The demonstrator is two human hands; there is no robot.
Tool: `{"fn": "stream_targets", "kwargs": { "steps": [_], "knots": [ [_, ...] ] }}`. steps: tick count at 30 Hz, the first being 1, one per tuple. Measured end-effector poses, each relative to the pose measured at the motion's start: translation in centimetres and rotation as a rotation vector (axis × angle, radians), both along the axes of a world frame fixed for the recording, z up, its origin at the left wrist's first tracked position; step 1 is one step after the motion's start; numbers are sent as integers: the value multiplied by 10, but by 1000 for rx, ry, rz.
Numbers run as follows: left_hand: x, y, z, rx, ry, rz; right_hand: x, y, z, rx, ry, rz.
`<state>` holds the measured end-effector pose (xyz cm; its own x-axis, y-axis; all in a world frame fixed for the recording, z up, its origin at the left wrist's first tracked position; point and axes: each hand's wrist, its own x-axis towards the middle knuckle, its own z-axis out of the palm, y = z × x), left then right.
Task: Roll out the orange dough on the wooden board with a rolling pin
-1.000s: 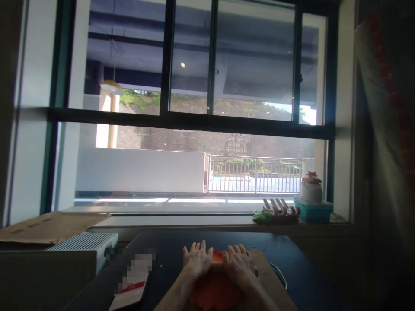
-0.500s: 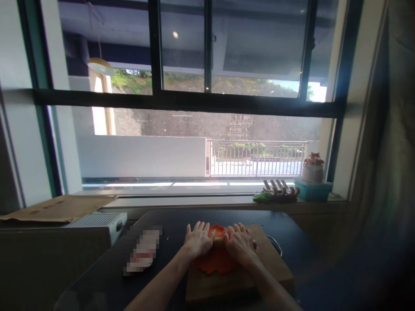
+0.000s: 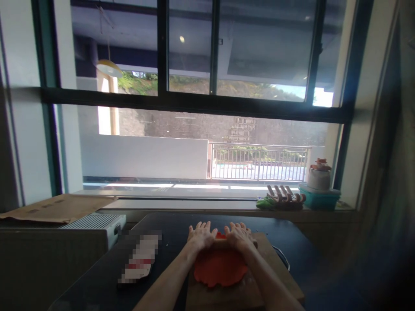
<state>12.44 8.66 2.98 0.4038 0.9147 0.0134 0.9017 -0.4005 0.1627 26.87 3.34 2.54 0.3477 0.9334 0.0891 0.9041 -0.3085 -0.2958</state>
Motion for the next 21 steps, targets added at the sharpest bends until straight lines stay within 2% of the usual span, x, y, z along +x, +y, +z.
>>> {"fn": "stream_targets", "kwargs": {
  "steps": [4,11,14,17,21],
  "knots": [
    [-2,-2,-2,12,-8,-16,-1,-3,0,6,-23,16],
    [-22,-45,-5,110,-18,-119,-13,-45,-15,136,-99,62],
    [-28,-55,-5,134,-22,-149,-15,-54,-18,143,-87,61],
    [-26,-52,-4,135,-29,-139,-16,-50,-14,140,-85,49],
    [-17,-34,-1,101,-39,-91,-13,-28,-3,91,-61,9]
  ]
}}
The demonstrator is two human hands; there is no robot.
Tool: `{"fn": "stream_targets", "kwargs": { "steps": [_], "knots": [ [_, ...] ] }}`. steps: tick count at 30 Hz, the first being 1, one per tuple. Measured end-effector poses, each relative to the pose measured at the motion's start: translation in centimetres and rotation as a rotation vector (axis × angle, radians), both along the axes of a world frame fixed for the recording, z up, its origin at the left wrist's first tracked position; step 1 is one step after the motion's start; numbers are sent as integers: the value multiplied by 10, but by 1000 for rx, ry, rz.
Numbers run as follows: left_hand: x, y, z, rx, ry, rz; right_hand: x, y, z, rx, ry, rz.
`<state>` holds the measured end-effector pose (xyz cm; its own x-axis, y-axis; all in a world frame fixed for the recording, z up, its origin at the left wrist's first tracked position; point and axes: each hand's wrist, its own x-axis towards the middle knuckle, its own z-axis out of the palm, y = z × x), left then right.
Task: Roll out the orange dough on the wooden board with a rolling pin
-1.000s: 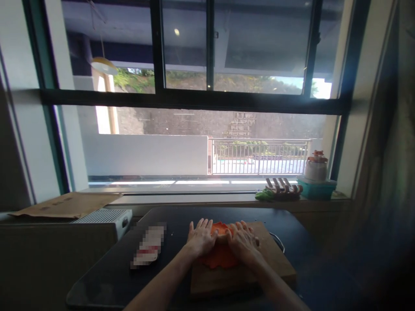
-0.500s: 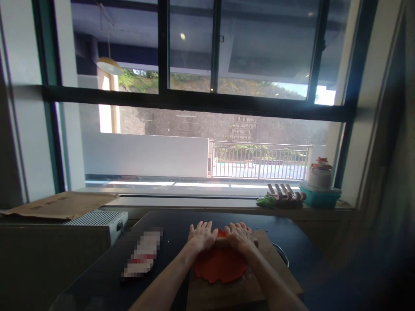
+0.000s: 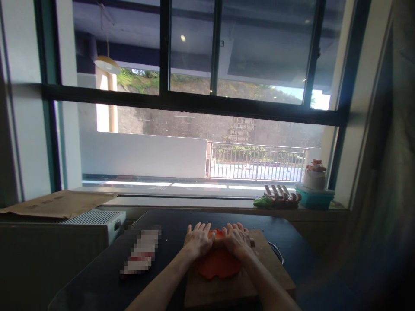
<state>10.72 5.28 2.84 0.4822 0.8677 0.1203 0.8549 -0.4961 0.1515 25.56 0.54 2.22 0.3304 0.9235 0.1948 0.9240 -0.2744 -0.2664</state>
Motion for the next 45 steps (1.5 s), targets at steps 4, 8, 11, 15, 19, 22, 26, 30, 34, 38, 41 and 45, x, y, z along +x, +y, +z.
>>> {"fn": "stream_targets", "kwargs": {
  "steps": [4,8,11,15,19,22,26,30,34,38,41,45],
  "knots": [
    [8,25,1,-43,-11,33,6,27,7,-63,43,-21],
    [11,39,-1,-70,-16,51,11,41,7,-103,53,-23],
    [9,34,-1,-60,-14,36,10,38,4,-78,51,-15],
    [2,10,1,-24,-8,-6,3,16,0,-31,39,-13],
    [-8,-15,3,10,-12,-45,-4,-7,-7,37,-18,5],
    [-12,-23,2,45,-30,-65,-5,-14,-11,61,-29,15],
    [-8,-15,1,41,-54,-36,-5,-6,-9,47,-33,-8],
    [0,7,0,9,-67,9,-1,15,0,7,-7,-31],
    [7,29,-2,-24,-76,49,6,37,6,-62,9,-30],
    [8,37,-3,-36,-75,61,9,47,6,-93,15,-32],
    [6,28,-2,-18,-68,39,7,40,2,-50,2,-24],
    [-1,4,0,17,-57,-8,1,18,-4,13,-29,-22]
  ]
}}
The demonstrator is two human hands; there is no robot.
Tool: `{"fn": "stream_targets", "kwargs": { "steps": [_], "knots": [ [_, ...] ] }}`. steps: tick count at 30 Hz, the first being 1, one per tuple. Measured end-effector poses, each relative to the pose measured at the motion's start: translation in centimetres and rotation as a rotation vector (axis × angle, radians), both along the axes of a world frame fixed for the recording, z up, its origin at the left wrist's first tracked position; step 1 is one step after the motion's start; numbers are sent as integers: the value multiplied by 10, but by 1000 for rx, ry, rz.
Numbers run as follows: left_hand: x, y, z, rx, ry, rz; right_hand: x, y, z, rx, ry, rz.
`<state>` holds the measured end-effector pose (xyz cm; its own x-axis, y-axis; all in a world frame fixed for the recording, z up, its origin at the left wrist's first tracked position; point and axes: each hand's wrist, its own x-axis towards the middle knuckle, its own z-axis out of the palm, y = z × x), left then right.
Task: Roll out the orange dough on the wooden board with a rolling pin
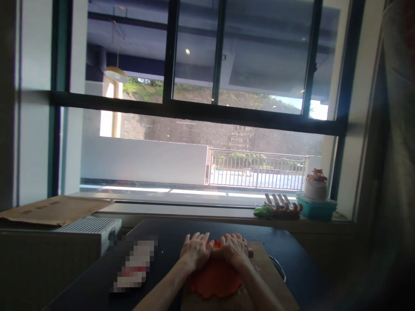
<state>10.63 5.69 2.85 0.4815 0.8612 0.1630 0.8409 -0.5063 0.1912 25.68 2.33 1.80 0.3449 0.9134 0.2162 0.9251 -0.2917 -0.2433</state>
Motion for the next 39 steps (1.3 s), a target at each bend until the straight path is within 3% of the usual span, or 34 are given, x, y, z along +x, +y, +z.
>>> {"fn": "stream_targets", "kwargs": {
  "steps": [8,20,24,39],
  "knots": [
    [-9,-28,-1,58,-7,-37,-8,-28,-6,75,-31,32],
    [9,30,-3,-30,-27,88,5,22,10,-78,21,-10],
    [11,36,-5,-29,-17,126,7,27,10,-90,30,-9],
    [-13,-34,-8,136,-2,-11,-9,-44,-6,86,-34,62]
  ]
}}
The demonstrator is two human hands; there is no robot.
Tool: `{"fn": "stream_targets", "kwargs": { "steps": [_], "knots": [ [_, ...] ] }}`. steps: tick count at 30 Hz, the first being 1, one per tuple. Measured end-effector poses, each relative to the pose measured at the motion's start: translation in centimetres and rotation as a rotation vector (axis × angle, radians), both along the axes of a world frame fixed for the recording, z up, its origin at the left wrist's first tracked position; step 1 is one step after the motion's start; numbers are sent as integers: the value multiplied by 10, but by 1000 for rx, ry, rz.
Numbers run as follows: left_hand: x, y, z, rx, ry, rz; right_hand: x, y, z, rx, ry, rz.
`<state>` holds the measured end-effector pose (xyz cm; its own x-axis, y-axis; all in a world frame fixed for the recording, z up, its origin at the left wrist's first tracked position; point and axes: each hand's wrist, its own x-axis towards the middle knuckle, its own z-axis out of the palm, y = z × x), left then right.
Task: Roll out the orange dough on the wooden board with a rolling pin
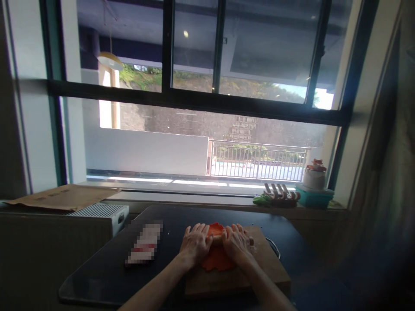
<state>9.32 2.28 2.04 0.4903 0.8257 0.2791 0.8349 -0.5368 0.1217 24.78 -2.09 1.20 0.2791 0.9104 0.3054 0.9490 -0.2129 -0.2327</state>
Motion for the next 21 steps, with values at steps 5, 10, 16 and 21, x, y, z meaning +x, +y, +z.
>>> {"fn": "stream_targets", "kwargs": {
  "steps": [5,10,16,21],
  "knots": [
    [3,7,3,-12,4,12,2,9,5,-36,-4,-5],
    [15,38,6,-84,31,63,7,37,16,-118,18,-44],
    [23,66,10,-192,87,106,14,60,18,-171,43,-64],
    [19,51,15,-159,105,77,10,49,17,-147,34,-62]
  ]
}}
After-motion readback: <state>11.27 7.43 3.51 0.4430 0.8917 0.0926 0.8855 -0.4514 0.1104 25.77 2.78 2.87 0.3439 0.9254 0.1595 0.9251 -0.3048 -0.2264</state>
